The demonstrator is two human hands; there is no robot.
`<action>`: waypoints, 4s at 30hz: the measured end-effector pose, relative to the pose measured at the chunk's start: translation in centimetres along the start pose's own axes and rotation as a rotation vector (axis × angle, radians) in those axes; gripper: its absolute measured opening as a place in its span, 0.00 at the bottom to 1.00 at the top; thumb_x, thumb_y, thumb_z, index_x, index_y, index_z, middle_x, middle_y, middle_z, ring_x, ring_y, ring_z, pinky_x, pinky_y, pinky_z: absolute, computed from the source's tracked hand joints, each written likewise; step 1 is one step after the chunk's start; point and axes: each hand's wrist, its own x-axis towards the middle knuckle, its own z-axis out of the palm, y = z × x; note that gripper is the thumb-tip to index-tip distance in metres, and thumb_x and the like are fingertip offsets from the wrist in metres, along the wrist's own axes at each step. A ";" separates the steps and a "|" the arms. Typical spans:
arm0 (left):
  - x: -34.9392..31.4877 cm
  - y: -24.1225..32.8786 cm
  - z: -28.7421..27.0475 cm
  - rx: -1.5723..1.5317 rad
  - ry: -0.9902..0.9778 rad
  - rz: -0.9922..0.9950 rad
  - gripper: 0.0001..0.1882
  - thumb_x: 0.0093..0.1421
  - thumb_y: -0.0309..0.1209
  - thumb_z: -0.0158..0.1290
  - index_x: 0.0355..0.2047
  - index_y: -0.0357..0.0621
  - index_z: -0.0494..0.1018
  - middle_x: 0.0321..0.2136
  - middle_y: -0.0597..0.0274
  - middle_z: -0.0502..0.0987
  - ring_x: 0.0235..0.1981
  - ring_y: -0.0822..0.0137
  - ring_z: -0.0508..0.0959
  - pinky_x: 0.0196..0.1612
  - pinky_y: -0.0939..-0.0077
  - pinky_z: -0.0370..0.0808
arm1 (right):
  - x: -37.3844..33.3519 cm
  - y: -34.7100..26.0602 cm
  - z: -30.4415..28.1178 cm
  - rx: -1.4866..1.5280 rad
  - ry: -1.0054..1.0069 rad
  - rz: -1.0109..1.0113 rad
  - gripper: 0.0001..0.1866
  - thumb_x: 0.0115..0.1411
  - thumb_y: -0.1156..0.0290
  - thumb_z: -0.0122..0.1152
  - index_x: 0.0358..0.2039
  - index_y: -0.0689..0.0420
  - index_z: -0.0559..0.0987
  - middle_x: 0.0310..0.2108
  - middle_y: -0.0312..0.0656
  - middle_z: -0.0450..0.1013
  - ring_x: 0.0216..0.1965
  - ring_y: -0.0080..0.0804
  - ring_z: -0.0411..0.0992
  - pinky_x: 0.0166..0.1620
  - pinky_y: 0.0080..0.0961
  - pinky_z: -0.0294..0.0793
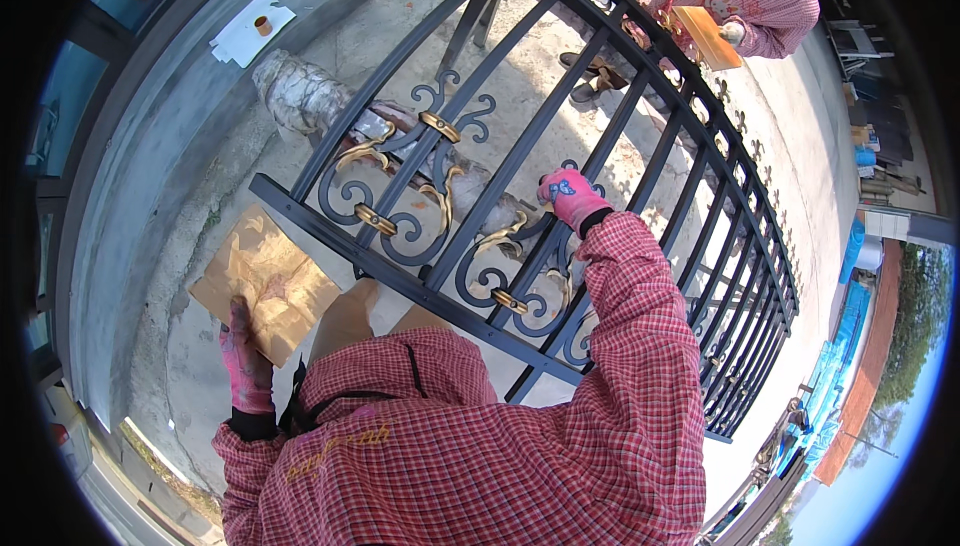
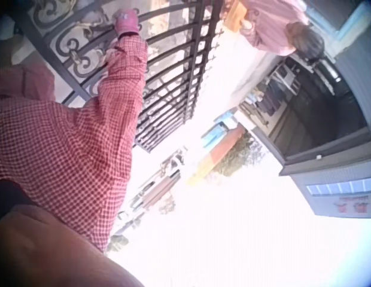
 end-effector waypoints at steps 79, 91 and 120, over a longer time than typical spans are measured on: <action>-5.3 -2.1 11.4 0.180 -0.166 -0.044 0.27 0.61 0.43 0.51 0.53 0.34 0.62 0.45 0.57 0.71 0.43 0.66 0.74 0.45 0.73 0.73 | -10.5 -5.3 5.8 0.884 0.908 1.026 0.19 0.42 0.75 0.67 0.38 0.59 0.74 0.34 0.47 0.73 0.36 0.45 0.73 0.40 0.33 0.73; -5.0 -1.6 10.3 0.157 -0.128 -0.061 0.29 0.61 0.43 0.52 0.53 0.34 0.61 0.46 0.57 0.70 0.44 0.66 0.73 0.46 0.73 0.73 | -11.6 -5.1 5.2 0.984 1.043 0.874 0.19 0.42 0.80 0.66 0.38 0.60 0.76 0.35 0.44 0.73 0.34 0.34 0.75 0.39 0.25 0.74; -6.0 -2.2 7.4 -0.008 0.037 -0.061 0.24 0.61 0.39 0.53 0.50 0.34 0.65 0.44 0.59 0.72 0.42 0.68 0.75 0.44 0.73 0.75 | -8.0 -12.2 0.5 0.760 0.647 0.373 0.20 0.38 0.76 0.66 0.36 0.55 0.77 0.37 0.42 0.74 0.39 0.44 0.70 0.43 0.35 0.69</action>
